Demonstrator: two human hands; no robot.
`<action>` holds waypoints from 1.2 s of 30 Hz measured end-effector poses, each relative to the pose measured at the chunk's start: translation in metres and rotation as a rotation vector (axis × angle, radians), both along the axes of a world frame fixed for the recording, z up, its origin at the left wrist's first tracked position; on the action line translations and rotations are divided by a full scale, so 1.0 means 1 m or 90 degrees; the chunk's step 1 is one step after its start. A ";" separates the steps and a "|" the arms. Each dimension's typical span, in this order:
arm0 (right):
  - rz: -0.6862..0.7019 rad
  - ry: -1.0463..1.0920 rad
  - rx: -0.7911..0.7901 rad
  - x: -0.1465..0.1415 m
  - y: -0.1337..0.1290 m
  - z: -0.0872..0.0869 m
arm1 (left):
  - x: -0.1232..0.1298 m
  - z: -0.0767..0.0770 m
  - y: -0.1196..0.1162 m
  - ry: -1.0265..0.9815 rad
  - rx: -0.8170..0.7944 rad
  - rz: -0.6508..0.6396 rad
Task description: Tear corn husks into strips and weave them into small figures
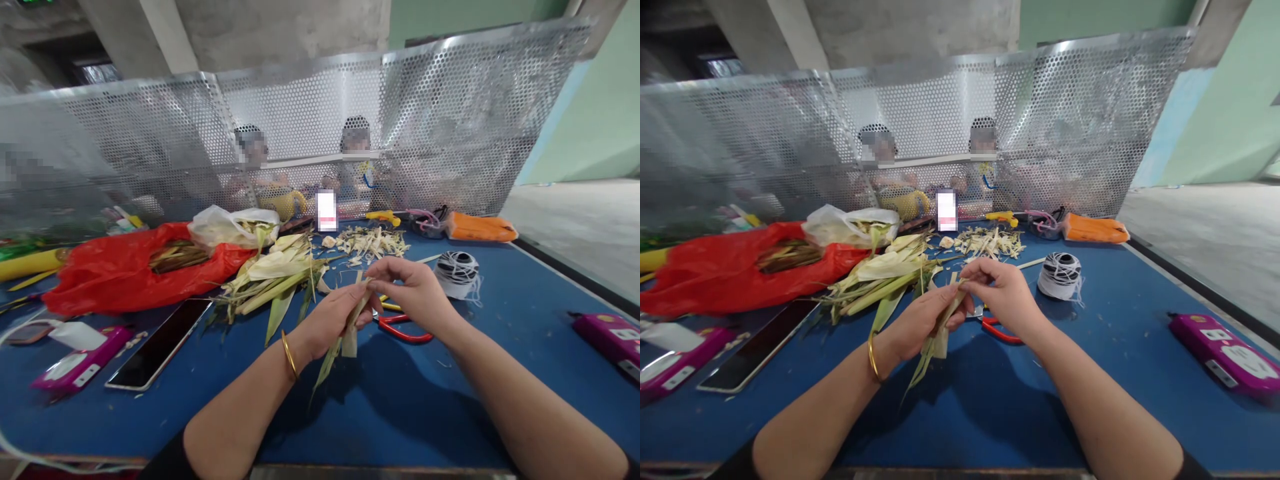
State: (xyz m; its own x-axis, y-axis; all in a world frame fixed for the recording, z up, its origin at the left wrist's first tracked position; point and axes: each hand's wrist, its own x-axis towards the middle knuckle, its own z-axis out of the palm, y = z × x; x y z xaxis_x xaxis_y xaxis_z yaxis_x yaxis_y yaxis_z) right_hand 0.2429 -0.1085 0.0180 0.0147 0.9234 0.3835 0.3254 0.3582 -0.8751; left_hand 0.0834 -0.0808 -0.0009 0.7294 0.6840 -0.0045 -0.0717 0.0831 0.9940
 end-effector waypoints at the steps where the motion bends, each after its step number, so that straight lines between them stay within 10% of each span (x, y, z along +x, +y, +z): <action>1: 0.009 0.011 -0.007 -0.001 0.000 0.000 | -0.001 0.001 0.000 0.015 -0.002 -0.005; 31: 0.119 0.041 -0.119 0.008 0.004 0.001 | -0.002 0.001 0.002 -0.001 -0.152 -0.109; 36: 0.020 0.046 -0.065 0.016 0.006 0.002 | -0.005 -0.001 0.007 0.030 -0.155 -0.148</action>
State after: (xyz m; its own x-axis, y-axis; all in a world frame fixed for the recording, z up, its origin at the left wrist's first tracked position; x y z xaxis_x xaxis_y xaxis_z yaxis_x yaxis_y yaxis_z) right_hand 0.2593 -0.1023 0.0200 0.0091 0.9583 0.2857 0.2497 0.2745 -0.9286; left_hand 0.0783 -0.0741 -0.0018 0.8609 0.4741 -0.1848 0.0224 0.3274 0.9446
